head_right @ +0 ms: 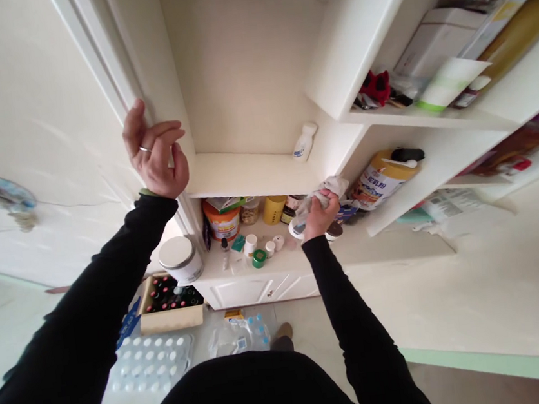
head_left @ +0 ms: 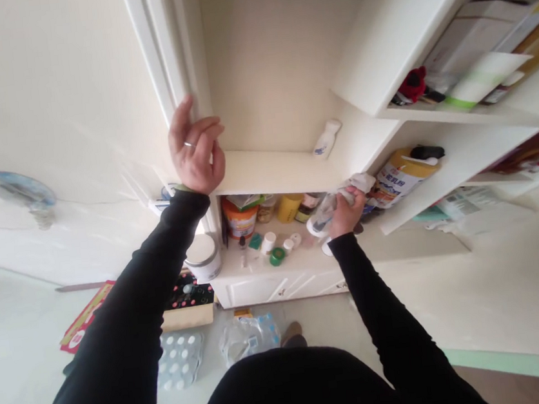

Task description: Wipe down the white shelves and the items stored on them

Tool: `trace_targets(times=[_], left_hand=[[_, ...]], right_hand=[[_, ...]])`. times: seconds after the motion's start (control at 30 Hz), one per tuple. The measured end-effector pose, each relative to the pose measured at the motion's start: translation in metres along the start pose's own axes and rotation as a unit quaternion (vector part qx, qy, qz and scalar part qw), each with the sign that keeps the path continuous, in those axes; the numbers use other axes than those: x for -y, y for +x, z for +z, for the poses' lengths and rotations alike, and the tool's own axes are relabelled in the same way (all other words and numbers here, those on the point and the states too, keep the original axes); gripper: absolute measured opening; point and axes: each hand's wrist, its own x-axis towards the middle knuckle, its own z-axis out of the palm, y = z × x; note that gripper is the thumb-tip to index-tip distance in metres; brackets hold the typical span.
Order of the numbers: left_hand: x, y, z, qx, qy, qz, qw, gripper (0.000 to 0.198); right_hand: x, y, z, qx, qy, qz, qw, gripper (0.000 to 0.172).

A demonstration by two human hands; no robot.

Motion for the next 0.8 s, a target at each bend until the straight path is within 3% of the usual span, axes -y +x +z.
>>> trace_targets(times=[0.1, 0.23, 0.3, 0.4, 0.47, 0.57, 0.63, 0.7, 0.77, 0.8], left_hand=[[-0.001, -0.001, 0.001, 0.007, 0.001, -0.012, 1.000, 0.032], [-0.003, 0.000, 0.001, 0.009, 0.012, -0.011, 1.000, 0.031], [-0.004, 0.002, 0.000, 0.009, 0.015, -0.011, 1.000, 0.032], [-0.006, 0.005, -0.002, 0.026, 0.010, -0.023, 0.999, 0.033], [-0.009, 0.006, -0.003, 0.040, 0.011, -0.033, 0.999, 0.034], [-0.014, 0.007, -0.005, 0.041, 0.031, -0.029, 0.998, 0.035], [-0.016, 0.006, -0.004, 0.038, 0.048, -0.027, 0.998, 0.036], [-0.018, 0.006, -0.004, 0.044, 0.056, -0.033, 0.997, 0.037], [-0.019, 0.006, -0.004, 0.050, 0.054, -0.043, 0.996, 0.038], [-0.019, 0.006, -0.004, 0.054, 0.053, -0.047, 0.996, 0.039]], right_hand=[[0.034, -0.031, 0.041, -0.034, 0.020, 0.053, 0.998, 0.045], [0.103, -0.076, 0.098, 0.033, 0.065, 0.056, 0.996, 0.041], [0.141, -0.090, 0.118, 0.177, 0.141, 0.048, 0.973, 0.046], [0.186, -0.101, 0.125, 0.378, 0.225, -0.005, 0.898, 0.050], [0.199, -0.101, 0.107, 0.442, 0.249, -0.043, 0.861, 0.055], [0.185, -0.081, 0.050, 0.482, 0.264, -0.070, 0.833, 0.073], [0.159, -0.050, 0.007, 0.450, 0.244, -0.055, 0.857, 0.063], [0.125, -0.008, -0.027, 0.363, 0.226, -0.039, 0.903, 0.057], [0.090, 0.036, -0.045, 0.286, 0.178, -0.024, 0.941, 0.060], [0.074, 0.056, -0.049, 0.285, 0.128, -0.024, 0.950, 0.063]])
